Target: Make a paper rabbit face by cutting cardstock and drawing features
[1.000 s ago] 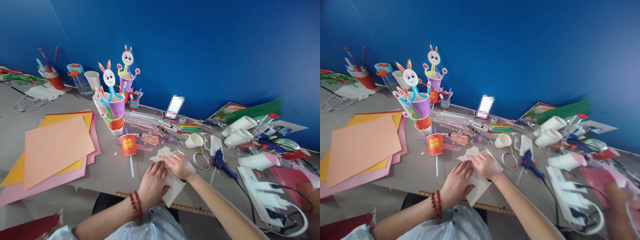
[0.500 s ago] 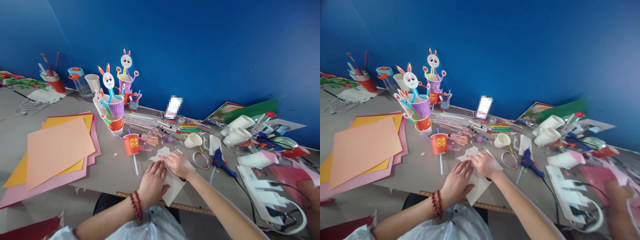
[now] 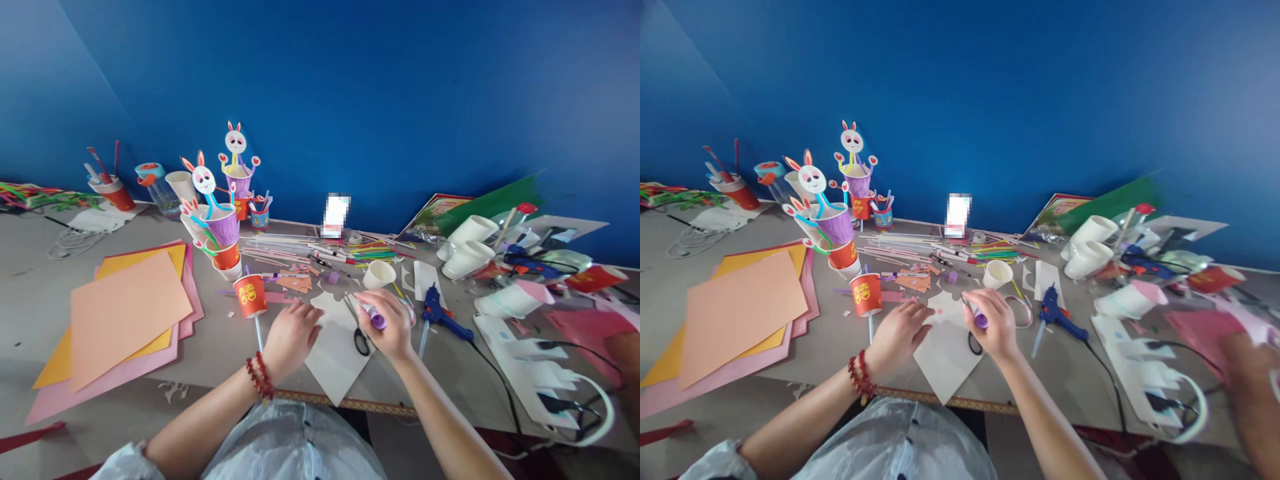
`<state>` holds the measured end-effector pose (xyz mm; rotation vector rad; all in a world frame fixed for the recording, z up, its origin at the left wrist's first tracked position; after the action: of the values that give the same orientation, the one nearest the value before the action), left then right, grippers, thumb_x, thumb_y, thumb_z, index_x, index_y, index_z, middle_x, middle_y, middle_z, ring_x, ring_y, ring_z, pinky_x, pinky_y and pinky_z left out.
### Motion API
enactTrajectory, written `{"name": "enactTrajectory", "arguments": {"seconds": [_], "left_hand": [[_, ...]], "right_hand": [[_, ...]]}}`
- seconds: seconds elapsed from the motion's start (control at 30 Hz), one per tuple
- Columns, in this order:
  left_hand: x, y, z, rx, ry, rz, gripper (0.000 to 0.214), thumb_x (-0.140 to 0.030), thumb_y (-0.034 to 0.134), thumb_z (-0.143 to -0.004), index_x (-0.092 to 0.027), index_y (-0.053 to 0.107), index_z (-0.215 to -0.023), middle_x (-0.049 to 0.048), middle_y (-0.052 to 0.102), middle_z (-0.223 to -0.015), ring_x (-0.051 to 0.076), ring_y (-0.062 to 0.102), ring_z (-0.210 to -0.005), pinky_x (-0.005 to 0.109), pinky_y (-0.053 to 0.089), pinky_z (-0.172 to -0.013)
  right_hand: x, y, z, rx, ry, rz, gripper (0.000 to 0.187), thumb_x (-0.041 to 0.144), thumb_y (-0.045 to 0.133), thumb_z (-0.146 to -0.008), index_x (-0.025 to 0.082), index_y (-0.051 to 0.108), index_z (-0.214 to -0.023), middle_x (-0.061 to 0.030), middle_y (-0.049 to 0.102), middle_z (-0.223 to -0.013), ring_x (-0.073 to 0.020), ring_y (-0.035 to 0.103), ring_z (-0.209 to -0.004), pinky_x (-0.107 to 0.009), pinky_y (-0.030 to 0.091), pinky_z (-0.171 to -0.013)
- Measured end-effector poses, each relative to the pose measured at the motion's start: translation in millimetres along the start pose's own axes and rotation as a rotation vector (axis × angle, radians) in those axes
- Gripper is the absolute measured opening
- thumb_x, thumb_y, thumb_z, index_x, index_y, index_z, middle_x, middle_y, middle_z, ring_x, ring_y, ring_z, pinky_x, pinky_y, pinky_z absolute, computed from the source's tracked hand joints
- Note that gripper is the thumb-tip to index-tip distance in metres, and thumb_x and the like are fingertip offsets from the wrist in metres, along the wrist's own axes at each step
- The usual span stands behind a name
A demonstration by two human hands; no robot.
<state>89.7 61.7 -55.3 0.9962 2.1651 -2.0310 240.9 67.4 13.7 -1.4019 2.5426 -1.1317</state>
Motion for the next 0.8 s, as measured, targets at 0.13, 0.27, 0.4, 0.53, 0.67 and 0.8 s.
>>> {"name": "enactTrajectory", "arguments": {"seconds": [0.13,0.27,0.4,0.53,0.67,0.8], "left_hand": [[14.1,12.5,-31.1,0.172,-0.008,-0.192,0.02,-0.015,0.051,-0.093,-0.019,0.066,-0.106,0.0098,0.066,-0.108,0.026,0.061,-0.104,0.036,0.051,-0.084],[16.4,36.3,-46.0,0.253,0.022,-0.235,0.018,-0.017,0.05,-0.095,-0.016,0.067,-0.101,0.0114,0.064,-0.106,0.026,0.061,-0.101,0.033,0.051,-0.078],[18.5,48.2,-50.3,0.293,0.032,-0.25,0.021,-0.019,0.046,-0.097,-0.016,0.066,-0.103,0.0128,0.062,-0.11,0.027,0.059,-0.105,0.034,0.05,-0.081],[23.0,51.8,-57.2,0.338,0.034,-0.219,0.021,-0.026,0.048,-0.097,-0.016,0.065,-0.099,0.0125,0.061,-0.11,0.026,0.058,-0.103,0.035,0.049,-0.083],[27.1,52.8,-64.2,0.372,0.019,-0.156,0.012,-0.023,0.055,-0.091,-0.016,0.065,-0.089,0.0113,0.062,-0.107,0.026,0.059,-0.099,0.033,0.049,-0.08],[27.6,48.2,-67.1,0.363,0.003,-0.055,0.009,-0.013,0.056,-0.083,-0.017,0.063,-0.08,0.0094,0.063,-0.102,0.023,0.06,-0.094,0.032,0.048,-0.081]], "right_hand": [[-10.6,-33.6,16.0,-0.225,0.194,-0.054,0.014,0.014,0.06,-0.088,0.023,0.068,-0.096,-0.0068,0.071,-0.09,-0.0241,0.067,-0.085,-0.04,0.053,-0.077],[-14.3,-50.6,35.1,-0.327,0.281,-0.092,0.011,0.015,0.06,-0.089,0.022,0.068,-0.091,-0.0063,0.071,-0.087,-0.0249,0.066,-0.085,-0.042,0.05,-0.081],[-15.0,-57.8,48.7,-0.35,0.32,-0.135,0.011,0.014,0.06,-0.088,0.022,0.068,-0.089,-0.0053,0.07,-0.086,-0.0236,0.066,-0.083,-0.04,0.05,-0.081],[-14.9,-61.3,56.1,-0.374,0.34,-0.15,0.011,0.013,0.061,-0.088,0.022,0.067,-0.089,-0.0049,0.07,-0.085,-0.0224,0.065,-0.082,-0.039,0.05,-0.079],[-16.2,-62.1,60.3,-0.395,0.362,-0.154,0.01,0.014,0.061,-0.089,0.022,0.067,-0.087,-0.0051,0.069,-0.085,-0.0226,0.065,-0.081,-0.039,0.05,-0.077],[-19.0,-64.4,67.6,-0.417,0.401,-0.139,0.011,0.022,0.058,-0.09,0.023,0.068,-0.084,-0.0058,0.07,-0.084,-0.0251,0.065,-0.082,-0.041,0.05,-0.079]]}}
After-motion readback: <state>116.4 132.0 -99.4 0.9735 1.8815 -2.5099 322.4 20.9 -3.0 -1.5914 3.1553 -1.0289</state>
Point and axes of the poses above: each hand's wrist, its own z-axis away from the middle knuckle, its own y-axis out of the palm, x = y × z, the point moved 10 cm from there along -z, towards the middle knuckle
